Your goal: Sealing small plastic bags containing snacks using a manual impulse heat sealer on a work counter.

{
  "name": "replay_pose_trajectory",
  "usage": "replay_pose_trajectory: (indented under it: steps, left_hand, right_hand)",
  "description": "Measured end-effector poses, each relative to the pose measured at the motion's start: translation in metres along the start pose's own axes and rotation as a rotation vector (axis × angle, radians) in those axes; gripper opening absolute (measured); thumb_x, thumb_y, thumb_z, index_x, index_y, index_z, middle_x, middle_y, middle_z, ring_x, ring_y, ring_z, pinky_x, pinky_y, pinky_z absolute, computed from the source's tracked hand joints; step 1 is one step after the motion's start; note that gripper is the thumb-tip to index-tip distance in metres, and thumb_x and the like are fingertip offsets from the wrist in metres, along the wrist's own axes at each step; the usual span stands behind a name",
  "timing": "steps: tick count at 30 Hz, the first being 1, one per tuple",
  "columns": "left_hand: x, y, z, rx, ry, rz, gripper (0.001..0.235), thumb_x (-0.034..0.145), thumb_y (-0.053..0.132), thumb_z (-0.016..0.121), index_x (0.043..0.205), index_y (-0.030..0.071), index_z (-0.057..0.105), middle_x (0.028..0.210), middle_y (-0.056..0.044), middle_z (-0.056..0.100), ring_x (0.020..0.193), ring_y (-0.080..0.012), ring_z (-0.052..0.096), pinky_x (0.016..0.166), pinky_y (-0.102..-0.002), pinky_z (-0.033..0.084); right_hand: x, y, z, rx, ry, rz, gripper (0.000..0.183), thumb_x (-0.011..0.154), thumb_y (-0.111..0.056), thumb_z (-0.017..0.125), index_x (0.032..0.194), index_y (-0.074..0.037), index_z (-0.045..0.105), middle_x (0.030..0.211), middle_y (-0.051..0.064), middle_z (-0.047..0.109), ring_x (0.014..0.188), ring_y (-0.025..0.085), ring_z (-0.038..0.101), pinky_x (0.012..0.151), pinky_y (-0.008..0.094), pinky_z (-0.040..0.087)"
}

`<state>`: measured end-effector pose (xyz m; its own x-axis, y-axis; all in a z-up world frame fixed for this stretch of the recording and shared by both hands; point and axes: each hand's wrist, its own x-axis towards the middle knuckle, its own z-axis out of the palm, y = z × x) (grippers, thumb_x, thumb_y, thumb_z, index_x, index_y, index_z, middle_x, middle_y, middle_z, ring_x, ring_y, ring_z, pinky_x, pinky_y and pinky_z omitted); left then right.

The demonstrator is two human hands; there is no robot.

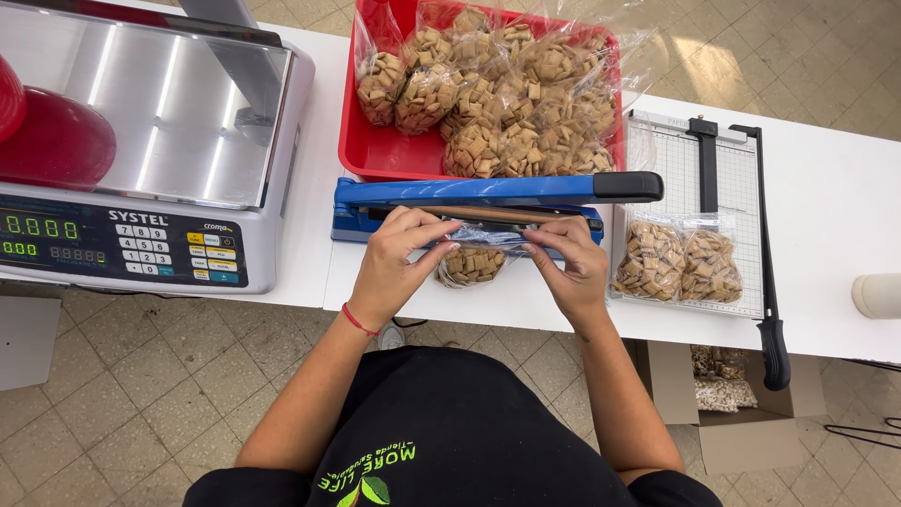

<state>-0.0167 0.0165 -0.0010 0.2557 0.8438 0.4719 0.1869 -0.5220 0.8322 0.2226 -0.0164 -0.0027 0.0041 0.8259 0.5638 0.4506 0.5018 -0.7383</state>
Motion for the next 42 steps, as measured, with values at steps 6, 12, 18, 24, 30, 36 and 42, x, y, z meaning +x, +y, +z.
replay_pose_trajectory:
  steps: [6,12,18,24,30,36,42]
  left_hand:
    - [0.002,0.002,0.0,0.067,0.04,0.019,0.018,0.083,0.003,0.075,0.1,0.01,0.076,0.081,-0.004,0.07,0.081,-0.0209,0.062,0.08,-0.034,0.052]
    - [0.001,0.003,0.0,0.189,0.054,0.055,0.01,0.082,0.004,0.076,0.09,0.011,0.076,0.079,-0.002,0.067,0.083,-0.0205,0.062,0.08,-0.034,0.051]
    - [-0.004,0.013,-0.008,0.225,0.085,0.048,0.009,0.077,0.006,0.08,0.079,0.013,0.074,0.095,-0.001,0.067,0.09,-0.0206,0.062,0.08,-0.035,0.05]
    - [-0.024,0.004,-0.025,-0.463,-0.055,-0.098,0.009,0.083,0.013,0.074,0.078,0.009,0.069,0.103,-0.012,0.073,0.113,-0.0337,0.063,0.098,-0.045,0.045]
    - [-0.077,-0.023,0.049,-1.026,-0.381,-0.472,0.095,0.058,0.042,0.092,0.133,0.0,0.051,0.137,-0.021,0.054,0.123,-0.0336,0.054,0.102,-0.052,0.047]
    - [-0.031,0.016,0.047,-0.831,-0.173,-1.16,0.097,0.079,0.052,0.076,0.139,-0.011,0.033,0.128,-0.034,0.045,0.117,-0.0445,0.056,0.09,-0.054,0.054]
    - [-0.015,-0.011,0.057,-0.987,-0.026,-1.186,0.071,0.086,0.056,0.064,0.117,-0.008,0.061,0.111,-0.027,0.066,0.098,-0.0373,0.069,0.079,-0.048,0.059]
  right_hand:
    - [0.0,0.002,0.002,-0.01,0.004,-0.009,0.015,0.083,0.002,0.076,0.098,-0.002,0.076,0.082,0.01,0.067,0.082,0.022,0.059,0.078,0.034,0.05]
    - [0.001,0.002,0.005,-0.078,-0.001,-0.048,0.012,0.082,-0.001,0.078,0.094,-0.002,0.075,0.081,0.01,0.067,0.079,0.024,0.06,0.076,0.036,0.05]
    - [-0.003,-0.006,-0.002,-0.203,0.004,-0.159,0.007,0.081,-0.002,0.08,0.085,-0.005,0.075,0.072,0.005,0.061,0.073,0.021,0.055,0.07,0.033,0.049]
    - [-0.014,-0.061,-0.008,-0.306,-0.036,-0.239,0.007,0.076,-0.008,0.082,0.078,-0.01,0.075,0.071,0.0,0.062,0.069,0.019,0.051,0.07,0.03,0.051]
    - [0.007,-0.069,-0.003,-0.194,-0.096,-0.033,0.008,0.081,-0.006,0.077,0.077,-0.008,0.071,0.068,0.003,0.06,0.069,0.021,0.052,0.064,0.031,0.046]
    - [0.002,-0.009,0.013,-0.243,-0.061,0.31,0.016,0.086,-0.016,0.078,0.08,-0.004,0.07,0.07,0.007,0.061,0.075,0.02,0.053,0.066,0.032,0.043]
    - [0.009,0.007,0.023,-0.344,-0.017,0.408,0.015,0.091,-0.019,0.075,0.082,-0.008,0.071,0.07,0.001,0.055,0.081,0.017,0.049,0.078,0.032,0.044]
